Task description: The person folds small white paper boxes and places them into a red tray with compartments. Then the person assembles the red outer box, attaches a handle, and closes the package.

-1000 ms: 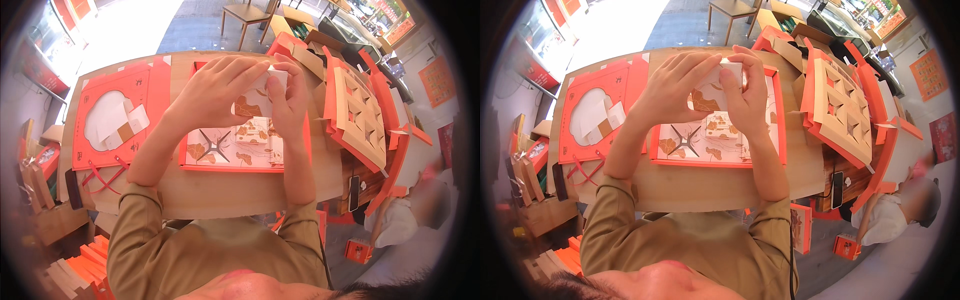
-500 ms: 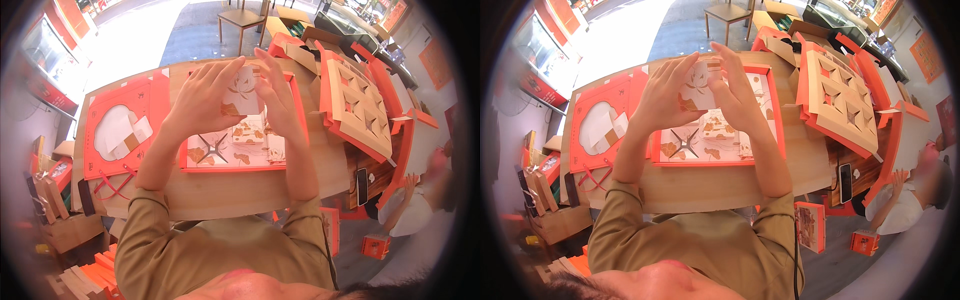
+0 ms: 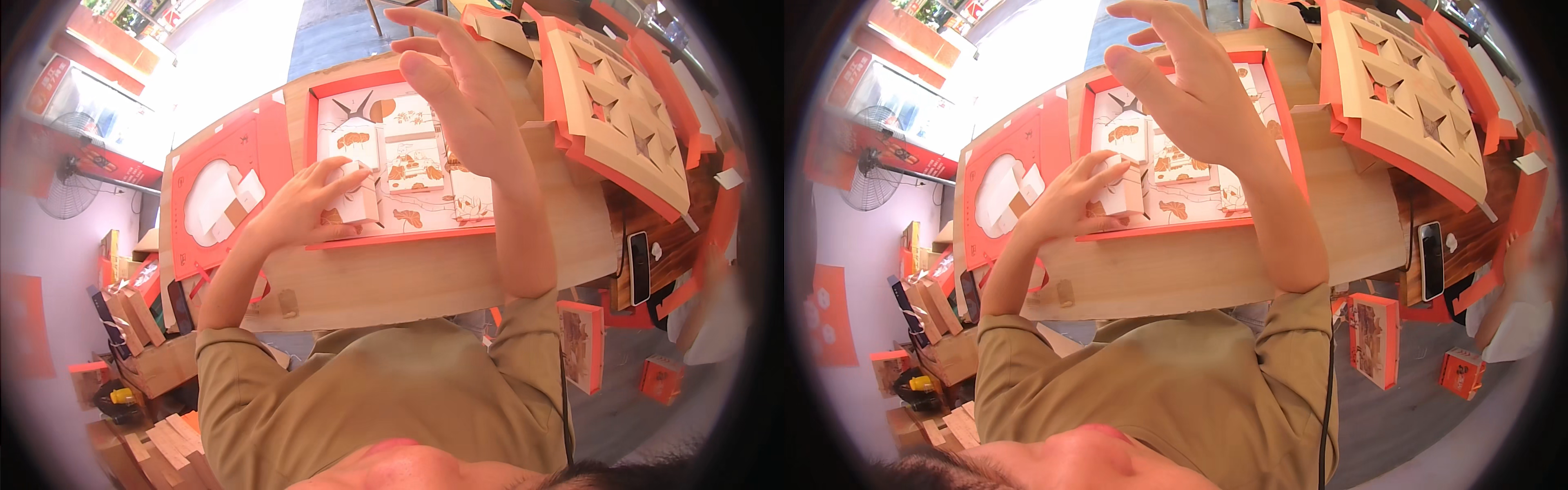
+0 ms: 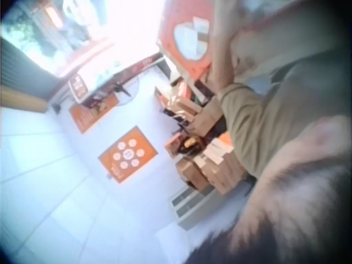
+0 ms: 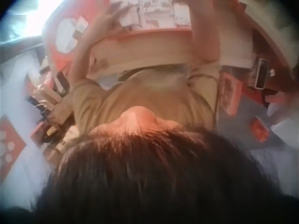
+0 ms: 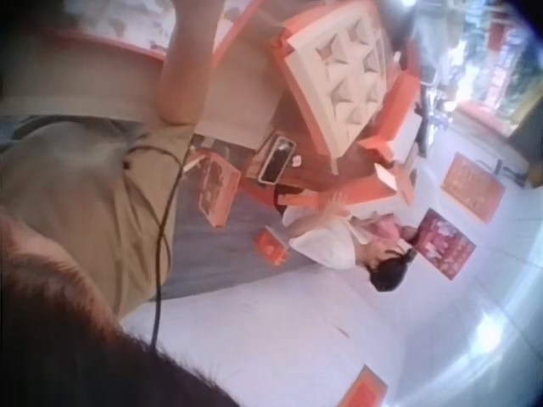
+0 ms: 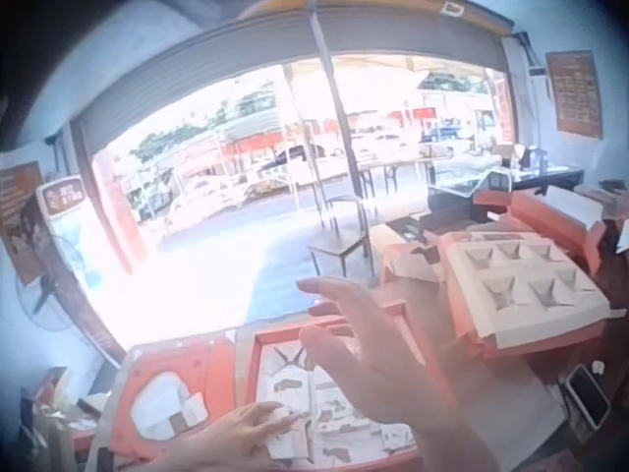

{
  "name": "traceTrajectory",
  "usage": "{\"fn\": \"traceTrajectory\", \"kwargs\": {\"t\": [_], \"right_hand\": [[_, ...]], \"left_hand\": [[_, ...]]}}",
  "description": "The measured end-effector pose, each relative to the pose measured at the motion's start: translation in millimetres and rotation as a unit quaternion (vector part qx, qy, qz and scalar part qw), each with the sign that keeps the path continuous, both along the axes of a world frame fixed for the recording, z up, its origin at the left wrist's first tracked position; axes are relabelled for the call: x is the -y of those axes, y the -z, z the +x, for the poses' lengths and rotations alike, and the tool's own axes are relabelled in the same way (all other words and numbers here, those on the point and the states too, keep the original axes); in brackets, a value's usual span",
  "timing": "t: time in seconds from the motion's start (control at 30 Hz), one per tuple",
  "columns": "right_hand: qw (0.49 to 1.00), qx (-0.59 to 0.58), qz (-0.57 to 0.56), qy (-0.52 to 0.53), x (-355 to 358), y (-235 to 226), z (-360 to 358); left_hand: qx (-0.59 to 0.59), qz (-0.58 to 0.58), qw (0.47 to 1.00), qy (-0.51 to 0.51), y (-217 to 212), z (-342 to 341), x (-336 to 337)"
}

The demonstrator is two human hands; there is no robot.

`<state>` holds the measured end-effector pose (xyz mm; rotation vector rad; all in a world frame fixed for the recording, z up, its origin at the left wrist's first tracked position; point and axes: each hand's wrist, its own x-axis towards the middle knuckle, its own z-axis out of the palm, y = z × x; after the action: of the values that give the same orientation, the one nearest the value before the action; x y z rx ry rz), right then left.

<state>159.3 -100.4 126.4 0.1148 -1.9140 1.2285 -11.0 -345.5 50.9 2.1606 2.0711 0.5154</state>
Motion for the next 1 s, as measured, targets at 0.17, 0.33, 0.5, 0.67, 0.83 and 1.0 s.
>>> {"fn": "traceTrajectory", "kwargs": {"t": [0.17, 0.33, 0.5, 0.67, 0.83, 1.0], "right_hand": [[1.000, -0.008, -0.007, -0.001, 2.2, -1.2, 2.3], [1.000, -0.008, 0.002, -0.014, 2.4, -4.2, 6.8], [1.000, -0.009, 0.009, -0.009, 0.4, -5.7, 8.4], [0.999, 0.011, -0.022, -0.036, 1.0, -8.4, 7.4], [0.998, -0.033, 0.046, -0.006, -3.7, -1.8, -0.4], [0.998, -0.034, 0.055, 0.003, -2.2, -2.5, -3.1]], "left_hand": [[0.034, 0.005, 0.999, 0.000, 24.9, -2.2, 5.1], [0.003, -0.007, 1.000, 0.031, 24.2, -4.2, -6.0], [0.014, -0.040, 0.999, 0.026, 15.7, -3.9, -9.3], [0.009, -0.056, 0.998, 0.037, 9.6, 1.4, -14.1], [0.021, -0.073, 0.996, 0.041, 16.6, 2.3, -16.8], [-0.065, 0.019, 0.996, 0.056, 27.5, 0.9, -14.4]]}}
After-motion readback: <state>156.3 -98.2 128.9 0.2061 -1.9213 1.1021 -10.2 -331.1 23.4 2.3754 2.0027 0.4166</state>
